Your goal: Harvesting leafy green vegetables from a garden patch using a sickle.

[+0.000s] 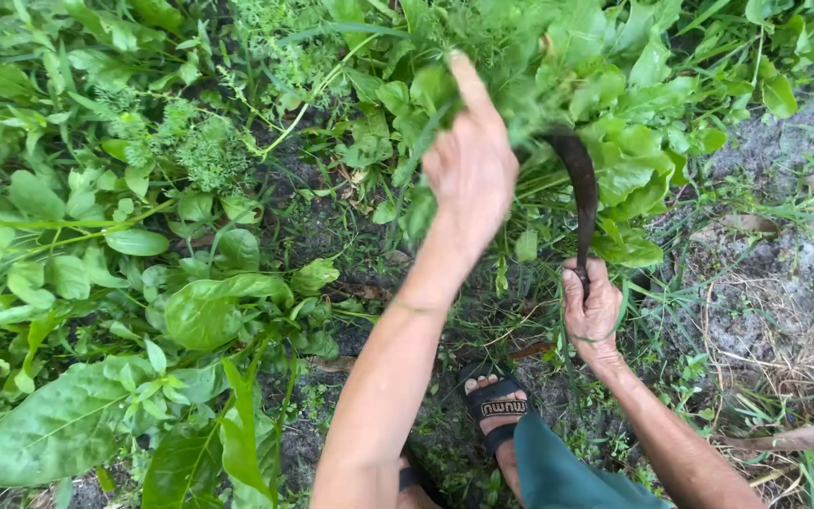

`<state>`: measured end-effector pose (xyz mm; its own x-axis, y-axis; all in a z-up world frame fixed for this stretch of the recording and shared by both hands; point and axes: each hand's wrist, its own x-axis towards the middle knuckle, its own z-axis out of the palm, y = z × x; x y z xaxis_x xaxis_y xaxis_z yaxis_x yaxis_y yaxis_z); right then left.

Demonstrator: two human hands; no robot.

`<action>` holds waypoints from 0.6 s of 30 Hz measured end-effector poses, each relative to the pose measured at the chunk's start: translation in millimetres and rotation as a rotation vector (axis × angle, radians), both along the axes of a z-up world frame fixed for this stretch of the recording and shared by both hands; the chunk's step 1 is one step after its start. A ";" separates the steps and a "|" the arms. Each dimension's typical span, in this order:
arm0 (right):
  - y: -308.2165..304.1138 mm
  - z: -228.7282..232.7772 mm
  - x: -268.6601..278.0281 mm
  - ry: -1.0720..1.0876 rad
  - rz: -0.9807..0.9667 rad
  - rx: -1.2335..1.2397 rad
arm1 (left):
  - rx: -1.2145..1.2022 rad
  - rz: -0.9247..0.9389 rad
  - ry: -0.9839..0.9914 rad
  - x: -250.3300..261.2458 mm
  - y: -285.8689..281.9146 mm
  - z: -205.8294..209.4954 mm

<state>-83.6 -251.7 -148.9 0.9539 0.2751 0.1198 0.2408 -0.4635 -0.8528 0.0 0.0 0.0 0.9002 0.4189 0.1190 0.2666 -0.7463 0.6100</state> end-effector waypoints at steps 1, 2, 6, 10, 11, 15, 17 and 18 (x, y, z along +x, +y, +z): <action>1.2 1.7 -2.1 0.010 0.001 -0.002 | 0.037 0.053 0.109 8.0 11.9 0.3; 2.3 3.2 -4.1 0.020 0.002 -0.003 | 0.074 0.106 0.217 16.1 23.8 0.6; 6.2 3.2 -17.1 0.096 -0.018 0.006 | 0.050 0.133 0.120 -12.6 50.5 -28.1; 7.7 -18.2 -19.9 -0.001 -0.008 -0.047 | -0.135 0.216 0.013 -64.3 54.1 -62.8; 10.5 -17.1 -19.4 -0.046 0.025 -0.067 | -0.185 0.246 0.018 -77.6 52.4 -69.7; 48.3 24.0 -17.4 -0.113 0.080 -0.038 | -0.182 0.229 -0.103 -109.7 36.0 -77.3; 63.8 33.5 -14.8 -0.118 0.133 0.023 | -0.047 0.214 -0.170 -122.8 35.0 -72.4; 64.3 32.3 -13.1 -0.117 0.135 0.024 | -0.046 0.216 -0.169 -126.7 35.9 -68.2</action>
<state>-96.8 -187.4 -116.6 0.8876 0.3955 0.2362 0.3980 -0.4003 -0.8254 -126.7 35.9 -68.2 0.7586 0.6073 0.2361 0.3079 -0.6534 0.6916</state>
